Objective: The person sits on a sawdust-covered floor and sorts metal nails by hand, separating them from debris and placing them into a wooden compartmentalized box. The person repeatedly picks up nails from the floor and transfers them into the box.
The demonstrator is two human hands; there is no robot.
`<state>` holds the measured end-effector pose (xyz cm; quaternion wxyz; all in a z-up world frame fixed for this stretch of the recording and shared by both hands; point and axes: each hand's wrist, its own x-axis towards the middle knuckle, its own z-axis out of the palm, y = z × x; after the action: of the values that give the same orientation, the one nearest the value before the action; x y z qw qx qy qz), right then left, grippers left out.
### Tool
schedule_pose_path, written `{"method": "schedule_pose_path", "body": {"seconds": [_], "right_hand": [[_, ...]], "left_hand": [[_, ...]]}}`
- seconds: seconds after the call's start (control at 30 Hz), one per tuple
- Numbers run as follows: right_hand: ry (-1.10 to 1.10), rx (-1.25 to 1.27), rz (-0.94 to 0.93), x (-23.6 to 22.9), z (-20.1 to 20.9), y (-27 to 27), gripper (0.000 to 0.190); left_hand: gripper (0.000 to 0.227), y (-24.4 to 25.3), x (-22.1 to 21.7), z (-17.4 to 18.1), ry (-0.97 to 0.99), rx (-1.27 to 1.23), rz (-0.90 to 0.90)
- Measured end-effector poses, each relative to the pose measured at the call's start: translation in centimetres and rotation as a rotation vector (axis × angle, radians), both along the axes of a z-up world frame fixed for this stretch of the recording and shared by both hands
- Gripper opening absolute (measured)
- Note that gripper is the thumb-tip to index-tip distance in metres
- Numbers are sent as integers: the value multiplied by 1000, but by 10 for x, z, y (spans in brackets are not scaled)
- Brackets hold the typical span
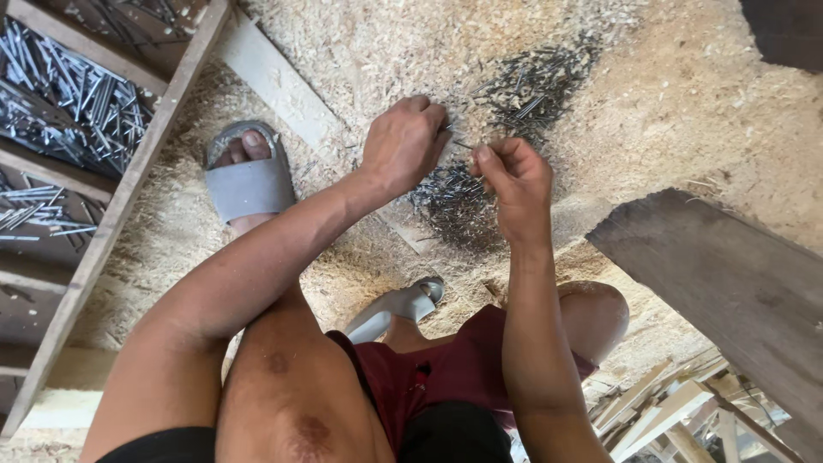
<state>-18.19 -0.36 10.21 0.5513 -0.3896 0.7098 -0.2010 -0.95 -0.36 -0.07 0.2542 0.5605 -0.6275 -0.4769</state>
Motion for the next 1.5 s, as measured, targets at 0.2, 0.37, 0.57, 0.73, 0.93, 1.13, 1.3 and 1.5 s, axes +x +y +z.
{"method": "schedule_pose_path", "body": {"seconds": [0.2,0.37,0.57,0.73,0.93,1.13,1.3,1.5], "right_hand": [[-408,16,-217,-20,9,-1,18],[462,-192,442,-12,-6,7,14],[788,-392,772,-12,-26,9,10],[778,-355,741,-13,-29,7,9],[195,-27,143,-17,4,9,8],[48,155,188,30,4,49,13],[-136,207,54,72,-19,83,12],[79,242,204,48,-22,85,29]], "left_hand": [[10,-4,2,4,-38,-28,-17],[17,-6,42,27,361,301,21],[23,7,124,34,498,473,131],[21,41,168,19,624,448,414],[31,70,156,12,226,627,282],[31,61,107,28,628,608,35],[33,57,96,31,586,691,67],[36,84,150,18,990,736,466]]}}
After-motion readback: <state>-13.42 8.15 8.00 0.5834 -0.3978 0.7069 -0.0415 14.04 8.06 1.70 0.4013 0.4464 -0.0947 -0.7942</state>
